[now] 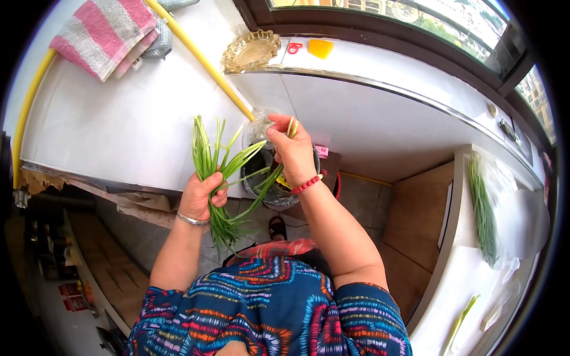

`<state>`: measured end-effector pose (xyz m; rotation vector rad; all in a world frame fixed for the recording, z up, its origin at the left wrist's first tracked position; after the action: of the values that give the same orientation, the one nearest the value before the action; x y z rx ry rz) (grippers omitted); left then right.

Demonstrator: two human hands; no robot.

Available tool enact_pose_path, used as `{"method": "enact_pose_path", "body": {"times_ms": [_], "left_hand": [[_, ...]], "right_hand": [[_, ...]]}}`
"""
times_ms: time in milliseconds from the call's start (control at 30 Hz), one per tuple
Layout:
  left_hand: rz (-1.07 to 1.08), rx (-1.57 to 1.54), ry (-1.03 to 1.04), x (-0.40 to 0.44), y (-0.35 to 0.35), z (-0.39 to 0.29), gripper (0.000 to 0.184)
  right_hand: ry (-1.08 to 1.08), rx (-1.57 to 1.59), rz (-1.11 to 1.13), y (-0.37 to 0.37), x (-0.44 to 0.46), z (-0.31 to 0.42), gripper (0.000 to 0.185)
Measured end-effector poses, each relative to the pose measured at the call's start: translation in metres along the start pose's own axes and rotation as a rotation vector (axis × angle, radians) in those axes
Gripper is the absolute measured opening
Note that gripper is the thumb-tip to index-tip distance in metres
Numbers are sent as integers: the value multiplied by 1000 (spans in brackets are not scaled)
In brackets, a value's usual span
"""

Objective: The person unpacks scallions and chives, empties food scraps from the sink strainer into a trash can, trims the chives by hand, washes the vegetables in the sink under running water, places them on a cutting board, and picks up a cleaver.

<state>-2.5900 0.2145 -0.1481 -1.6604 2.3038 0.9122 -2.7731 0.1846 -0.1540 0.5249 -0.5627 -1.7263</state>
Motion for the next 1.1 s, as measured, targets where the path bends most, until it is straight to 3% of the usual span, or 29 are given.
{"method": "enact_pose_path", "body": {"times_ms": [33,67,133,167,233,400,500,567,733,900,1000,1100], "left_hand": [[-1,0,2,-1,0,-1,17],[-74,81,-6,-1,-5,0,17],[-147,164,-15,-2,-10,1,18],[-135,187,-30,-1,-8,3,18],[-123,211,-45,-1,-6,5,19],[1,146,-184,-2,0,18,19],[111,74,-179,-4,10,18,21],[123,90,-198,-4,10,18,21],[117,137,-218,-4,2,22,17],[101,95,-212,-3,-11,23,13],[76,47,-168,-2,-14,18,12],[53,2,-130,0,-15,14,12]], "right_hand": [[-151,-212,19,1,1,18,25],[-151,-213,21,4,0,21,25],[-638,-956,173,43,-18,62,18],[-637,-956,172,48,-22,66,18],[-464,-1306,331,65,-25,45,17],[-377,-1271,377,59,-20,28,14],[-356,-1112,315,50,-13,25,11],[-382,-913,206,37,-5,30,12],[-347,-778,73,17,5,41,11],[-469,-896,51,4,10,39,14],[24,-1047,97,-22,17,-17,22],[114,-1121,78,-36,16,-43,23]]}}
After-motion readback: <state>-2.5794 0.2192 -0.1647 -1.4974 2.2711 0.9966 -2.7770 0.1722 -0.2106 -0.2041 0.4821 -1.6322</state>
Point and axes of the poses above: each hand's wrist, its own x-axis towards the middle knuckle, its own y-axis out of the palm, z = x × y, the point moved 10 cm from there along x, towards the middle knuckle, and after that the axes turned 6 degrees about -y, right-handed, at the moved point
